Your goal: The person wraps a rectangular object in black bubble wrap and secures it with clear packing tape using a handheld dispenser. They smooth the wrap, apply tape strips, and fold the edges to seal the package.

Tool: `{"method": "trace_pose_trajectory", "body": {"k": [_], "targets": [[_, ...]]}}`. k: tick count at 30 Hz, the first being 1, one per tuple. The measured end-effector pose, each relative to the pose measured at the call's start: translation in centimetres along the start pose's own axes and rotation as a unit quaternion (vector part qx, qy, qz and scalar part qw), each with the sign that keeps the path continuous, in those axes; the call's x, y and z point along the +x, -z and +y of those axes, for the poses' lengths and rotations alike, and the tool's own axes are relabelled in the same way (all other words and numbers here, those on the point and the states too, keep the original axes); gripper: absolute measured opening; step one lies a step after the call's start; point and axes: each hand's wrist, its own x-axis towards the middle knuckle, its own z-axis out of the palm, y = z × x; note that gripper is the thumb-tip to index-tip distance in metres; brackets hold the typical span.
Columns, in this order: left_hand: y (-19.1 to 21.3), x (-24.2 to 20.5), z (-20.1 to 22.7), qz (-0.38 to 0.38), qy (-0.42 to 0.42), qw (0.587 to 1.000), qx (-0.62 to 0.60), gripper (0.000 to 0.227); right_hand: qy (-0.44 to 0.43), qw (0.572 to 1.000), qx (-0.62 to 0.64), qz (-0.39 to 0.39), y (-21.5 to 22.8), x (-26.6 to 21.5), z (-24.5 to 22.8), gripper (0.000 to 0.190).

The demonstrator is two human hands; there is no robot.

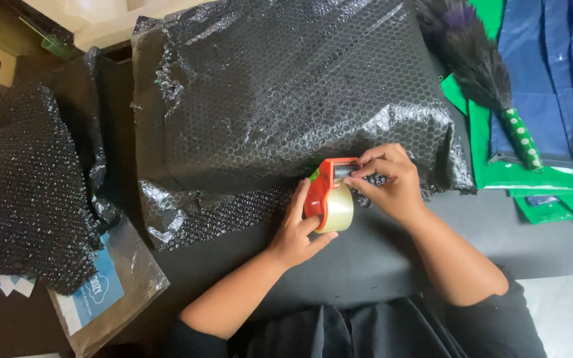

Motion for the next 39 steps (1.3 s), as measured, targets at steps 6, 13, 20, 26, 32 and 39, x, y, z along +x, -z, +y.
{"method": "trace_pose_trajectory", "body": {"k": [6,13,20,26,32,39], "targets": [[-1.5,-2.0,-1.8,-0.010,-0.028,0.999,-0.013,0.032,0.147,0.980,-0.129,0.021,-0.7,-0.2,0.5,0.016],[-2.3,-3.6,-2.5,-0.051,-0.025,0.998,0.003,0.037,0.203,0.946,-0.253,0.005,-0.9,-1.0,-0.6,0.012],[-2.2,-2.8,-1.6,-0.058,-0.034,0.997,0.025,0.042,0.202,0.941,-0.272,0.010,-0.5,-2.0,-0.3,0.013],[-1.8,-5.0,-3.0,-0.063,-0.012,0.998,-0.023,0.043,0.096,0.973,-0.201,-0.054,1.3,-1.9,-5.4,0.020],[1.4,-6.8,1.4,-0.124,0.020,0.988,-0.088,0.039,-0.135,0.989,-0.042,-0.035,3.1,-6.8,-7.9,0.022],[2.0,-10.4,5.3,-0.127,0.022,0.988,-0.079,0.046,-0.221,0.973,0.056,-0.016,4.2,-10.8,-11.0,0.017]]}}
